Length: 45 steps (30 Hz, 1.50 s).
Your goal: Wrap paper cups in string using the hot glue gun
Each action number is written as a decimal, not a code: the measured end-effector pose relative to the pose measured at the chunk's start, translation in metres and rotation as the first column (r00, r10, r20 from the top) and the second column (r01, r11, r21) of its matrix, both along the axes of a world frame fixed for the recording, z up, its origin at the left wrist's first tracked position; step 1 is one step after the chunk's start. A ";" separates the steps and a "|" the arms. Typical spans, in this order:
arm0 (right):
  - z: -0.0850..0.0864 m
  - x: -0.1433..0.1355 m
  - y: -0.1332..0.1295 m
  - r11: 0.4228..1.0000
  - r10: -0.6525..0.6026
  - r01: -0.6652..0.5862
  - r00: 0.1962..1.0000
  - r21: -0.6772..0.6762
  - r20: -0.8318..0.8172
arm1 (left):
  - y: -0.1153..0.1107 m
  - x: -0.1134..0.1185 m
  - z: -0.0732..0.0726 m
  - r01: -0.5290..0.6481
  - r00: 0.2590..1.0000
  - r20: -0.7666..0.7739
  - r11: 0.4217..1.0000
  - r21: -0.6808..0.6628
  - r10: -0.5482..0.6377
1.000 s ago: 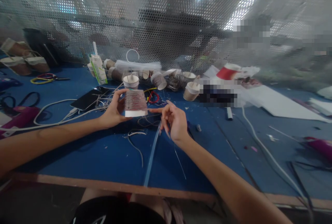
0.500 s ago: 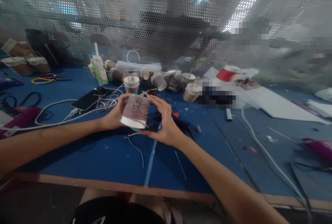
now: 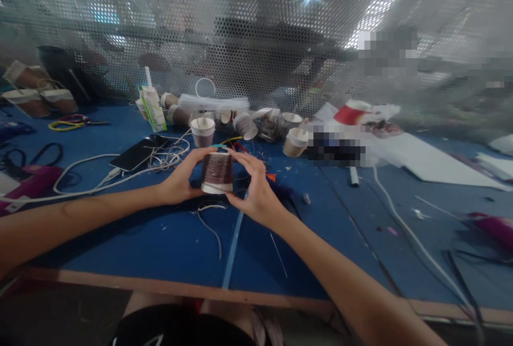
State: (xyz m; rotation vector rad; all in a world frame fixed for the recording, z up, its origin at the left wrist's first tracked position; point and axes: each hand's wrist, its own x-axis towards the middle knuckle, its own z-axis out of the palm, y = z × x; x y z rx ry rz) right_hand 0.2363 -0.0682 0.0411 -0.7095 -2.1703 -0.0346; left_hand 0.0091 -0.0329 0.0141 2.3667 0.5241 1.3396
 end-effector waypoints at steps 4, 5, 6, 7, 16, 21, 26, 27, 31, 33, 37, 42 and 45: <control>0.002 -0.001 -0.005 0.983 0.079 -0.104 0.984 -0.155 -0.159 | 0.004 0.002 -0.007 -0.202 0.968 0.148 0.979 -0.019 0.203; 0.003 0.000 -0.007 0.968 0.091 -0.133 0.977 -0.212 -0.195 | 0.006 0.002 -0.010 -0.236 0.943 0.227 0.970 -0.054 0.242; 0.004 0.001 -0.010 0.950 0.101 -0.165 0.966 -0.266 -0.239 | 0.009 0.002 -0.012 -0.253 0.908 0.318 0.962 -0.102 0.273; 0.006 0.003 -0.012 0.930 0.104 -0.198 0.949 -0.309 -0.297 | 0.013 0.001 -0.014 -0.248 0.862 0.413 0.955 -0.160 0.293; 0.034 0.043 0.023 0.841 -0.476 0.380 0.858 -0.385 -0.193 | 0.035 -0.002 -0.016 0.046 0.608 0.705 0.870 -0.491 0.365; 0.048 0.059 0.023 0.644 -0.353 0.668 0.692 -0.373 0.630 | 0.024 0.003 -0.016 -0.059 0.805 0.522 0.912 -0.405 0.284; 0.044 0.038 0.010 0.661 -0.313 0.722 0.513 -0.204 0.800 | 0.019 0.000 -0.014 -0.195 0.907 0.315 0.941 -0.275 0.280; 0.043 0.032 0.009 0.653 -0.335 0.739 0.477 -0.165 0.813 | 0.019 -0.001 -0.014 -0.213 0.912 0.299 0.946 -0.242 0.282; 0.039 0.020 0.008 0.625 -0.427 0.775 0.441 -0.095 0.790 | 0.019 -0.004 -0.011 -0.274 0.920 0.242 0.948 -0.164 0.308; 0.039 0.023 0.009 0.651 -0.509 0.755 0.513 -0.081 0.691 | 0.018 -0.004 -0.009 -0.305 0.916 0.225 0.941 -0.149 0.333; 0.038 0.034 0.009 0.852 -0.471 0.522 0.798 -0.041 0.375 | 0.015 -0.003 -0.006 -0.347 0.907 0.207 0.930 -0.126 0.366; 0.032 0.026 -0.002 0.973 -0.227 0.217 0.956 0.073 0.184 | 0.011 -0.002 -0.003 -0.368 0.913 0.148 0.924 -0.105 0.380; 0.026 0.016 -0.010 0.991 -0.101 0.078 0.970 0.110 0.220 | 0.008 -0.002 0.000 -0.395 0.910 0.104 0.915 -0.083 0.402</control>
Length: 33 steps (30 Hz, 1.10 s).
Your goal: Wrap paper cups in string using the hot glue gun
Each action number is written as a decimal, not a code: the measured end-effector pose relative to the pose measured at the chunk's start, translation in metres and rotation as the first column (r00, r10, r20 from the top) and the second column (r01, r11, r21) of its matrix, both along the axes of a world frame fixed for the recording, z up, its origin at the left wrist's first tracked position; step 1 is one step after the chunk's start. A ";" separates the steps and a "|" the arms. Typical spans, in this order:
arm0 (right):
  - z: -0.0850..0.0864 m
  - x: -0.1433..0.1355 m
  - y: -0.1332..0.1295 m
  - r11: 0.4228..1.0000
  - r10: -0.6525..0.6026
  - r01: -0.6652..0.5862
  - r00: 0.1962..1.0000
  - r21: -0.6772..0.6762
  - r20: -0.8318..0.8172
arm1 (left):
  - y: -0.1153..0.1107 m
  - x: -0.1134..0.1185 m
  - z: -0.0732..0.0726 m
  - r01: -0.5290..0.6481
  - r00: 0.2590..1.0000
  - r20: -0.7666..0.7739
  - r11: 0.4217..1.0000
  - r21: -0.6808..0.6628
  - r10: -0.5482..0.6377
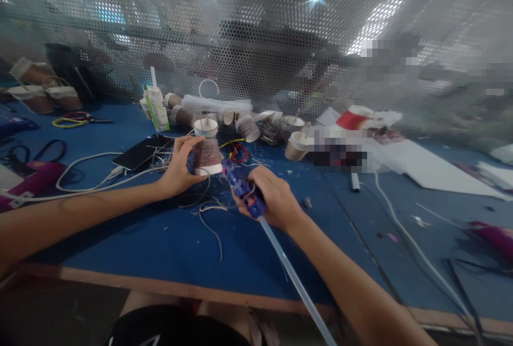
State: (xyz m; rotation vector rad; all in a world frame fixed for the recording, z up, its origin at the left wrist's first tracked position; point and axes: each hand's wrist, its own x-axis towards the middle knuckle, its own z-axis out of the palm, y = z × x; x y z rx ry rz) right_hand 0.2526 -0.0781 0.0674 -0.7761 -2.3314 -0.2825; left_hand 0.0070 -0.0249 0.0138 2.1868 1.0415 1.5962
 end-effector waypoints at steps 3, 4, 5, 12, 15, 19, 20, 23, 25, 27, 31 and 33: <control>-0.007 -0.006 -0.002 0.994 0.109 -0.110 0.993 0.011 0.039 | -0.002 0.001 0.001 -0.039 0.999 -0.026 0.999 -0.001 0.039; -0.010 -0.007 -0.001 0.992 0.127 -0.128 0.991 0.016 0.048 | -0.003 0.001 0.002 -0.047 0.999 -0.029 0.999 -0.001 0.046; -0.012 -0.007 0.000 0.990 0.140 -0.141 0.989 0.024 0.053 | -0.003 0.001 0.002 -0.051 0.998 -0.029 0.999 0.000 0.051; -0.023 -0.007 0.007 0.994 0.109 -0.108 0.992 -0.018 0.068 | -0.001 0.000 0.000 -0.037 0.999 -0.038 0.998 0.050 0.039; -0.024 -0.008 0.007 0.995 0.079 -0.075 0.995 -0.060 0.065 | -0.001 0.000 0.000 -0.037 0.998 -0.041 0.998 0.050 0.039; -0.024 -0.008 0.007 0.993 0.102 -0.099 0.994 -0.066 0.044 | -0.002 0.001 0.000 -0.039 0.999 -0.035 0.998 0.053 0.040; -0.024 -0.009 0.007 0.992 0.103 -0.100 0.994 -0.072 0.039 | -0.002 0.001 0.000 -0.037 0.999 -0.033 0.998 0.053 0.038; -0.025 -0.009 0.007 0.992 0.062 -0.057 0.997 -0.111 0.038 | -0.001 0.001 -0.001 -0.029 0.999 -0.032 0.999 0.046 0.030; -0.026 -0.009 0.007 0.990 0.042 -0.036 0.998 -0.136 0.043 | -0.001 0.000 -0.001 -0.023 0.999 -0.033 0.999 0.046 0.024; -0.026 -0.008 0.008 0.989 0.053 -0.047 0.998 -0.143 0.036 | -0.001 0.000 -0.001 -0.022 0.999 -0.035 0.999 0.048 0.024; -0.025 -0.008 0.007 0.987 0.082 -0.078 0.996 -0.139 0.022 | -0.002 0.000 0.001 -0.014 1.000 -0.028 0.999 0.046 0.015; -0.024 -0.008 0.007 0.988 0.058 -0.052 0.998 -0.145 0.035 | -0.002 0.000 0.001 0.004 1.000 -0.021 0.999 0.031 -0.003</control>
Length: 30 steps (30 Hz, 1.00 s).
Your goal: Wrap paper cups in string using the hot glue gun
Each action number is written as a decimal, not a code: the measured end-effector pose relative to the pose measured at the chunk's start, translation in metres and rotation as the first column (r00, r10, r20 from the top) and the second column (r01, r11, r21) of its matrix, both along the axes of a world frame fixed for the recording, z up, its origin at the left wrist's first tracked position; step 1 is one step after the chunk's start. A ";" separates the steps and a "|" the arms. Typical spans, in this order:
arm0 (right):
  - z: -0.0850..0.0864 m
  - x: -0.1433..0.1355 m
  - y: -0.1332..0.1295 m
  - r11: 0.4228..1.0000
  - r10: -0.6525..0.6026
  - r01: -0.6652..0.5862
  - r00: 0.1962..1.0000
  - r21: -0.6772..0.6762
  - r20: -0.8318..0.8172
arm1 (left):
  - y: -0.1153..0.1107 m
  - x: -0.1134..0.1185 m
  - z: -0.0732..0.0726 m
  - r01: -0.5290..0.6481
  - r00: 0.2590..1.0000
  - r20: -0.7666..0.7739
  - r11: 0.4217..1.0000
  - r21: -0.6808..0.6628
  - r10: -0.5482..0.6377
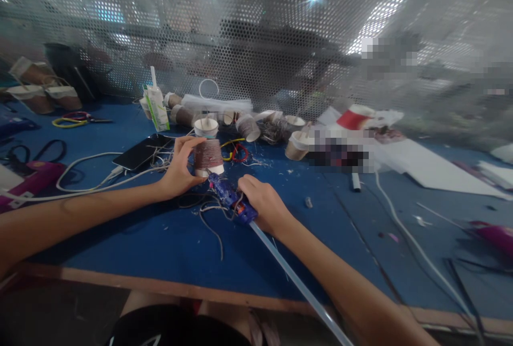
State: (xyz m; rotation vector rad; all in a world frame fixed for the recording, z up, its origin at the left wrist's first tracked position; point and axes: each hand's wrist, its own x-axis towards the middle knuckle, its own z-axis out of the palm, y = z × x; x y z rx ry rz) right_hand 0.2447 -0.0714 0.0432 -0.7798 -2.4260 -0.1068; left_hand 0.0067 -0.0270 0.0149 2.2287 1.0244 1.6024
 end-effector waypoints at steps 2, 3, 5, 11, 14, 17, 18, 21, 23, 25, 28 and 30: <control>0.000 0.000 0.000 1.000 -0.029 0.029 1.000 0.005 0.011 | 0.000 0.000 0.000 0.009 1.000 0.007 1.000 -0.017 -0.009; 0.001 0.001 0.000 0.999 -0.038 0.038 0.999 0.008 0.013 | 0.000 0.000 0.000 0.009 1.000 0.011 1.000 -0.023 -0.009; 0.001 0.001 -0.001 0.999 -0.051 0.051 0.999 0.002 0.013 | 0.000 0.000 0.000 0.004 1.000 0.020 1.000 -0.024 -0.004; 0.003 0.003 -0.002 0.993 -0.077 0.076 0.997 -0.090 -0.008 | 0.002 0.001 -0.002 0.009 0.998 0.060 1.000 -0.008 -0.008; 0.006 0.004 -0.003 0.994 -0.090 0.089 0.996 -0.070 -0.021 | 0.003 0.001 -0.003 0.013 0.997 0.077 1.000 -0.010 -0.012; 0.007 0.005 -0.003 0.994 -0.094 0.092 0.995 -0.059 -0.036 | 0.004 0.001 -0.003 0.019 0.995 0.100 1.000 -0.017 -0.017; 0.007 0.006 -0.003 0.995 -0.088 0.085 0.995 -0.061 -0.042 | 0.005 0.001 -0.004 0.019 0.994 0.108 1.000 -0.019 -0.017; 0.009 0.006 -0.003 0.996 -0.077 0.074 0.996 -0.052 -0.053 | 0.005 0.001 -0.005 0.010 0.992 0.126 1.000 -0.022 -0.007; 0.011 0.006 -0.004 0.995 -0.091 0.089 0.995 -0.034 -0.048 | 0.005 0.001 -0.005 0.007 0.990 0.138 1.000 -0.022 -0.004; 0.015 0.005 -0.006 0.991 -0.132 0.131 0.991 -0.026 -0.022 | 0.005 0.002 -0.006 0.015 0.988 0.156 1.000 -0.024 -0.011; 0.019 0.003 -0.009 0.981 -0.195 0.196 0.981 -0.016 0.019 | 0.005 0.002 -0.007 0.026 0.983 0.182 0.999 -0.029 -0.020; 0.021 0.002 -0.011 0.977 -0.214 0.214 0.976 -0.005 0.025 | 0.006 0.002 -0.007 0.031 0.981 0.190 0.999 -0.034 -0.024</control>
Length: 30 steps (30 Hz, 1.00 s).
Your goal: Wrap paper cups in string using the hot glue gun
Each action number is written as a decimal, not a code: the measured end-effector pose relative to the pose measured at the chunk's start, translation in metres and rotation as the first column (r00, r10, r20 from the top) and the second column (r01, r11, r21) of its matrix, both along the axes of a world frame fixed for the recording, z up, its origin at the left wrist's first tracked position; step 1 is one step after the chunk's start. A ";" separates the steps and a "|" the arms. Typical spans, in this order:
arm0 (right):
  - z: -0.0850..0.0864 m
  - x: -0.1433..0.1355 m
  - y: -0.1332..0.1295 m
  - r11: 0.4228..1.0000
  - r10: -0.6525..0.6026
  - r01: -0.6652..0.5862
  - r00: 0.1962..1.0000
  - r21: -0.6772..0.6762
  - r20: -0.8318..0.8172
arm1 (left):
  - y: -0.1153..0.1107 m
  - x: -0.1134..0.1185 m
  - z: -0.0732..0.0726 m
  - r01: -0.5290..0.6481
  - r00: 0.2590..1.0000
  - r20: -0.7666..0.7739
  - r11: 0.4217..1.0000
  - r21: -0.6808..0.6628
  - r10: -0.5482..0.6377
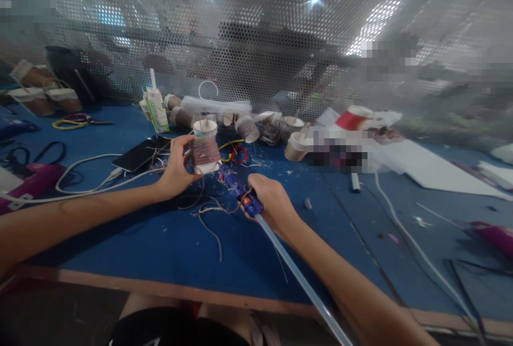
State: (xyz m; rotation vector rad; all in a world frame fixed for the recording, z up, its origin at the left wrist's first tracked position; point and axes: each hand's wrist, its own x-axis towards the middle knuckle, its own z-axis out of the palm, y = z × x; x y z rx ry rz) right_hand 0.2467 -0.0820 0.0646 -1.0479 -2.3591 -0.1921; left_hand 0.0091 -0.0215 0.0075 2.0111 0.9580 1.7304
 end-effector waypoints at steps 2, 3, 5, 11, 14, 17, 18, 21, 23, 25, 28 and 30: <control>0.001 0.000 0.000 1.000 -0.012 0.012 1.000 0.005 0.004 | 0.000 0.000 0.000 0.006 1.000 0.005 1.000 -0.005 -0.006; 0.001 0.000 0.000 1.000 -0.015 0.015 1.000 0.005 0.008 | 0.000 0.000 0.000 0.010 1.000 0.007 1.000 -0.006 -0.010; 0.000 0.001 0.001 1.000 -0.019 0.019 1.000 -0.005 0.019 | 0.000 -0.001 0.000 0.013 1.000 0.010 1.000 -0.005 -0.013; -0.005 0.006 0.008 0.996 -0.084 0.085 0.996 -0.028 0.035 | 0.002 -0.001 -0.002 0.055 0.998 0.018 0.998 -0.004 -0.055; -0.001 0.009 0.013 0.983 -0.131 0.150 0.978 -0.107 0.165 | 0.002 -0.001 -0.003 0.101 0.994 0.028 0.995 -0.001 -0.101; 0.005 0.013 0.020 0.940 -0.238 0.307 0.904 -0.149 0.356 | 0.001 -0.001 -0.003 0.113 0.993 0.023 0.994 0.014 -0.113; 0.007 0.016 0.023 0.916 -0.290 0.373 0.869 -0.145 0.402 | 0.001 -0.002 -0.002 0.111 0.994 0.019 0.994 0.019 -0.111; 0.010 0.030 0.034 0.871 -0.384 0.470 0.835 -0.146 0.395 | 0.001 -0.003 -0.003 0.105 0.994 0.015 0.994 0.017 -0.105; 0.011 0.041 0.041 0.905 -0.336 0.391 0.899 -0.169 0.280 | 0.002 -0.003 -0.005 0.111 0.993 0.035 0.994 0.008 -0.112; 0.011 0.048 0.044 0.953 -0.195 0.224 0.968 -0.203 0.156 | 0.004 -0.002 -0.008 0.139 0.987 0.075 0.990 0.009 -0.139; 0.008 0.043 0.040 0.957 0.040 -0.069 0.993 -0.283 -0.107 | 0.006 0.000 -0.011 0.181 0.974 0.129 0.982 0.044 -0.186; 0.001 0.027 0.030 0.918 0.120 -0.237 0.930 -0.318 -0.346 | 0.006 0.001 -0.012 0.183 0.972 0.133 0.980 0.076 -0.192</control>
